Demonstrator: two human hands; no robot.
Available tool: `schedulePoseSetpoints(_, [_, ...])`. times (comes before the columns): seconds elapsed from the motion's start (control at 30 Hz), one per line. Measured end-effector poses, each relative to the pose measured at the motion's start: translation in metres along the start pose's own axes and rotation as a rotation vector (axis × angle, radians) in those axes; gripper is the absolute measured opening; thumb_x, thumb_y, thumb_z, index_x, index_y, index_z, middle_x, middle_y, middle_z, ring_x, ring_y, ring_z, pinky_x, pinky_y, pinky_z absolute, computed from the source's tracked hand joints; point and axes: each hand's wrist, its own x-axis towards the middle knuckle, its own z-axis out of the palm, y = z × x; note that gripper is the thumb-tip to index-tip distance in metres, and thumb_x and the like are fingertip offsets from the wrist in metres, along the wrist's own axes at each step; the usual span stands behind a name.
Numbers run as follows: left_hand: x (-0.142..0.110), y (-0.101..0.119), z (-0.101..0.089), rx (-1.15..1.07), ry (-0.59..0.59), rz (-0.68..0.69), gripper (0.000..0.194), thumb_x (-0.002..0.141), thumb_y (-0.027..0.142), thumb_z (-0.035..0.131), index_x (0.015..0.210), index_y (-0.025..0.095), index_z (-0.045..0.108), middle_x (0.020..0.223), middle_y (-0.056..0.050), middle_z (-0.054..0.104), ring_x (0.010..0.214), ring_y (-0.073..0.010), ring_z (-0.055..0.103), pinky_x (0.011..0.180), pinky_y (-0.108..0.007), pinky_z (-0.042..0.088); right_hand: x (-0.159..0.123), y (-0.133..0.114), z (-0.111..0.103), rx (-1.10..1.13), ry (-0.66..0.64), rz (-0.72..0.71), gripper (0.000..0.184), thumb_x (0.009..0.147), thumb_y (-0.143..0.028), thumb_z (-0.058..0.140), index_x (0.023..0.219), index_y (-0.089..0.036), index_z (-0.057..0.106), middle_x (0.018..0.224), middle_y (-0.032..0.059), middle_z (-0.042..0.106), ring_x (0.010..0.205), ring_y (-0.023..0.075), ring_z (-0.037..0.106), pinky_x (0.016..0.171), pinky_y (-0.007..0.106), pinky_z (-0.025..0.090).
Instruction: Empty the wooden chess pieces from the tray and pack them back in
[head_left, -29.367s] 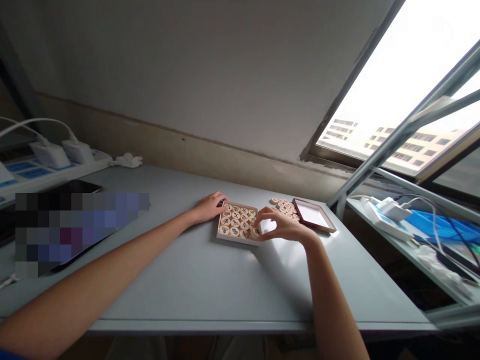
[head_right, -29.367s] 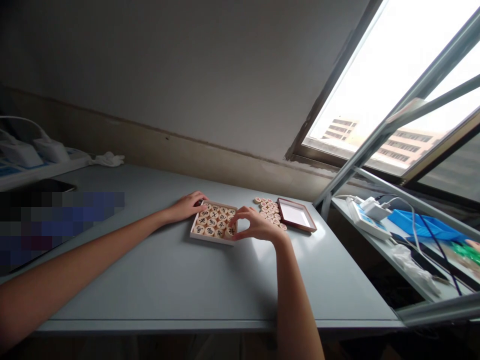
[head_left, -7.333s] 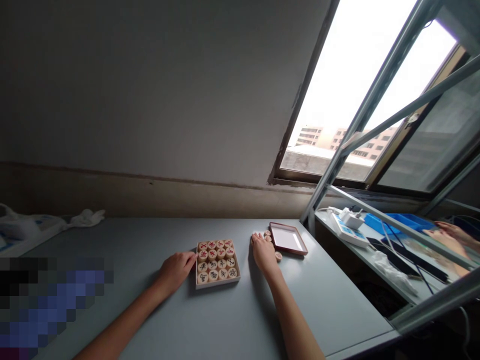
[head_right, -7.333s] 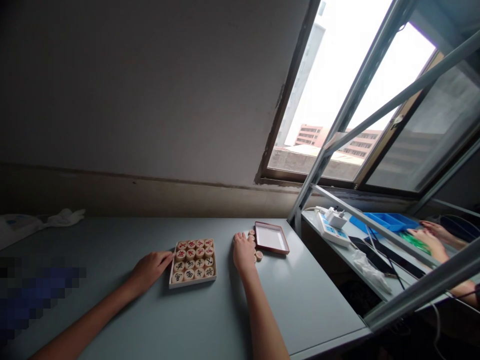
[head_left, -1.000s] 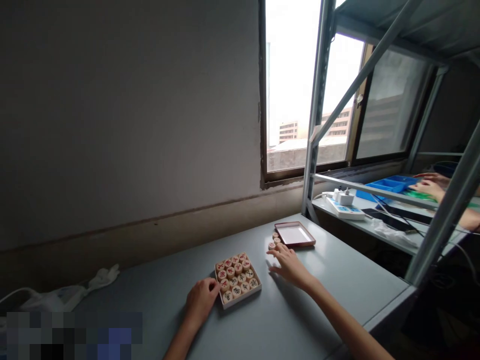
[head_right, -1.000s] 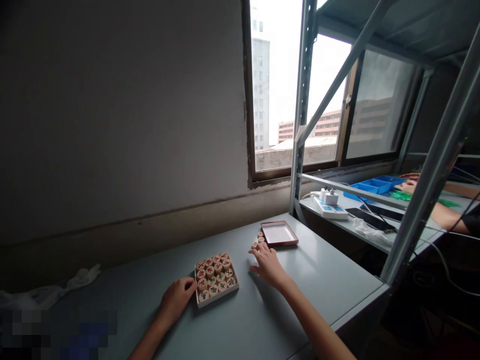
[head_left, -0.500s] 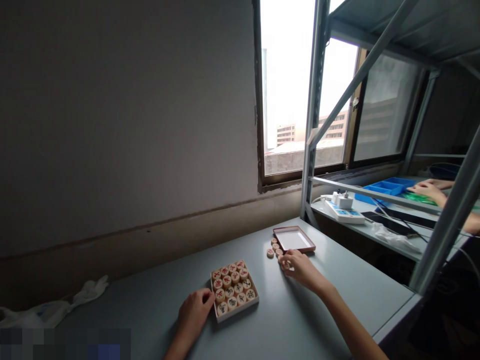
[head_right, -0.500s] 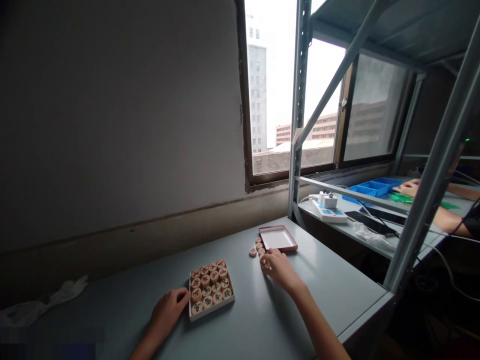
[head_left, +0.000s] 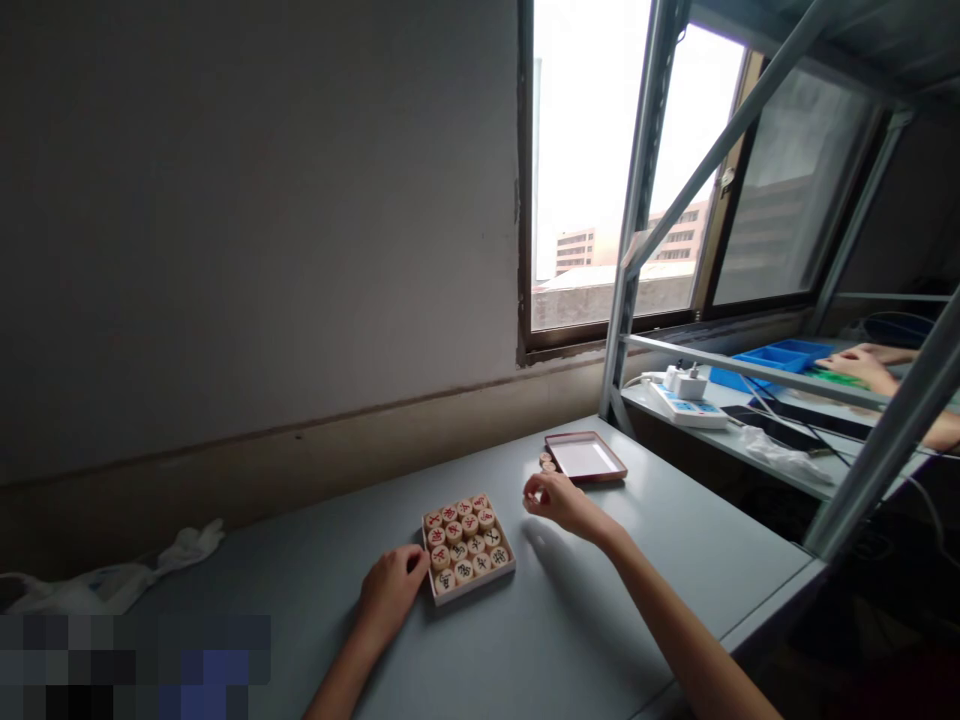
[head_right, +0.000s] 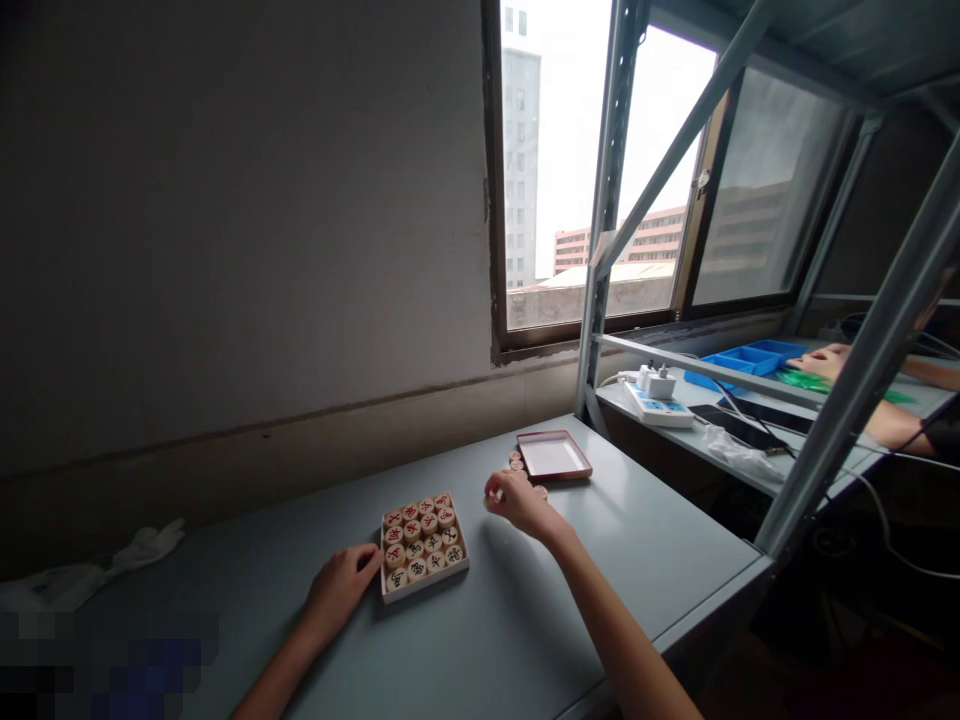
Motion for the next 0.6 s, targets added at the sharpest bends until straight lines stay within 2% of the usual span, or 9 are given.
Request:
schedulePoseSetpoints(0.13, [0.0,0.0,0.0,0.004,-0.005,-0.002,0.03,0.085,0.03,0.039,0.072,0.018,0.064,0.08,-0.002,0.067,0.076,-0.0138,0.058,0.06,-0.019,0.03,0.015,-0.018,0.02,0.192,0.015,-0.156,0.013,0.081,-0.029,0.055,0.087,-0.018,0.059,0.082,0.0024,0.059,0.069,0.0136,0.056,0.062,0.023,0.044])
schedulePoseSetpoints(0.3, [-0.001,0.0,0.0,0.022,0.0,0.011,0.029,0.085,0.029,0.039,0.076,0.018,0.064,0.084,-0.003,0.067,0.079,-0.0144,0.058,0.061,-0.019,0.03,0.009,-0.021,0.046,0.259,0.117,-0.206,0.013,0.079,-0.021,0.059,0.092,-0.018,0.059,0.088,0.0022,0.058,0.075,0.0139,0.055,0.068,0.024,0.044])
schedulePoseSetpoints(0.6, [-0.001,0.001,0.001,0.05,-0.001,0.031,0.03,0.086,0.028,0.037,0.072,0.018,0.061,0.082,-0.002,0.066,0.076,-0.014,0.058,0.06,-0.02,0.029,0.001,-0.03,0.047,0.262,0.058,-0.242,0.015,0.081,-0.021,0.056,0.096,-0.02,0.058,0.092,0.0027,0.057,0.081,0.0146,0.054,0.072,0.024,0.043])
